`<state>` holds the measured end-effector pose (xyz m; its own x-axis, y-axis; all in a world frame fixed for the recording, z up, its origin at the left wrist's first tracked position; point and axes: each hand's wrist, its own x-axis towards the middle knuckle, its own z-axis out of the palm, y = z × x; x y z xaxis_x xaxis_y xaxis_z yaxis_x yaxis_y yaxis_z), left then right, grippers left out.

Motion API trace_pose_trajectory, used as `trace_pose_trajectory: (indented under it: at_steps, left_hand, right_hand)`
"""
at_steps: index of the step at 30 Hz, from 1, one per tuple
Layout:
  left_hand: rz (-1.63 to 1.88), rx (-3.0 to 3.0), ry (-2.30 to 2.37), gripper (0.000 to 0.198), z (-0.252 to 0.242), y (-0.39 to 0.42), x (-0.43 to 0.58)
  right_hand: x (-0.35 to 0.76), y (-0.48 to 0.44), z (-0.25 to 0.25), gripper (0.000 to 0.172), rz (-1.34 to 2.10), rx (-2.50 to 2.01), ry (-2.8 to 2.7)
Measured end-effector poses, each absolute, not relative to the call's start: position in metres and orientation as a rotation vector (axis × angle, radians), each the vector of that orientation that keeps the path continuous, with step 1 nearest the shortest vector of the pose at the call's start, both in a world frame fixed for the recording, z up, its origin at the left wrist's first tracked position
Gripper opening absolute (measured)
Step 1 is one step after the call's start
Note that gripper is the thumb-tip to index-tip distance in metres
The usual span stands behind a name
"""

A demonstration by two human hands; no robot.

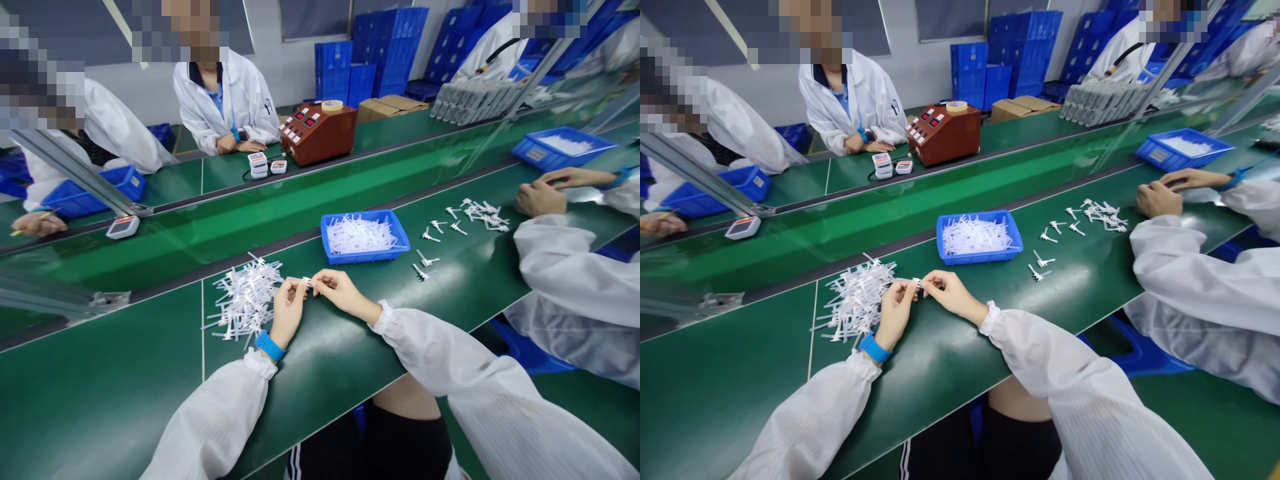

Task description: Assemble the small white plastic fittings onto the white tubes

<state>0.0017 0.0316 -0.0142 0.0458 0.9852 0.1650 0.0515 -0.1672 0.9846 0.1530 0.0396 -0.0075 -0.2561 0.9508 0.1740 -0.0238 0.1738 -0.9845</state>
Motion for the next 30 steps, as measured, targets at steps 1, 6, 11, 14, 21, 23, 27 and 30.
trace_pose_trajectory:
  at_steps: [1, 6, 11, 14, 21, 23, 27, 30]
  left_hand:
    - [1.275, 1.386, 1.134, 0.024, -0.013, 0.032, 0.002]
    - [1.305, 1.352, 1.137, 0.026, -0.011, 0.031, 0.003]
    - [1.321, 1.331, 1.129, 0.027, -0.012, 0.031, 0.000]
    - [1.327, 1.329, 1.107, 0.028, -0.012, 0.030, 0.000]
    - [1.311, 1.224, 1.007, 0.032, -0.014, 0.028, 0.001]
    - [1.249, 1.173, 0.973, 0.035, -0.015, 0.024, 0.002]
    - [0.979, 1.534, 0.924, 0.043, -0.013, 0.006, 0.005]
    - [0.819, 2.154, 0.742, 0.038, -0.013, -0.010, 0.010]
  right_hand:
    - [0.153, 0.040, -0.007, 0.030, 1.253, -0.937, -1.480]
    - [0.154, 0.043, -0.006, 0.033, 1.226, -0.937, -1.522]
    - [0.157, 0.043, -0.004, 0.040, 1.143, -1.016, -1.594]
    - [0.158, 0.042, -0.003, 0.037, 1.170, -1.021, -1.679]
    - [0.157, 0.041, -0.009, 0.031, 1.135, -1.003, -1.712]
    - [0.155, 0.042, -0.014, 0.028, 1.025, -1.024, -1.611]
    - [0.144, 0.047, -0.020, 0.023, 0.819, -1.026, -1.496]
    - [0.123, 0.051, -0.019, 0.023, 0.726, -0.989, -1.598]
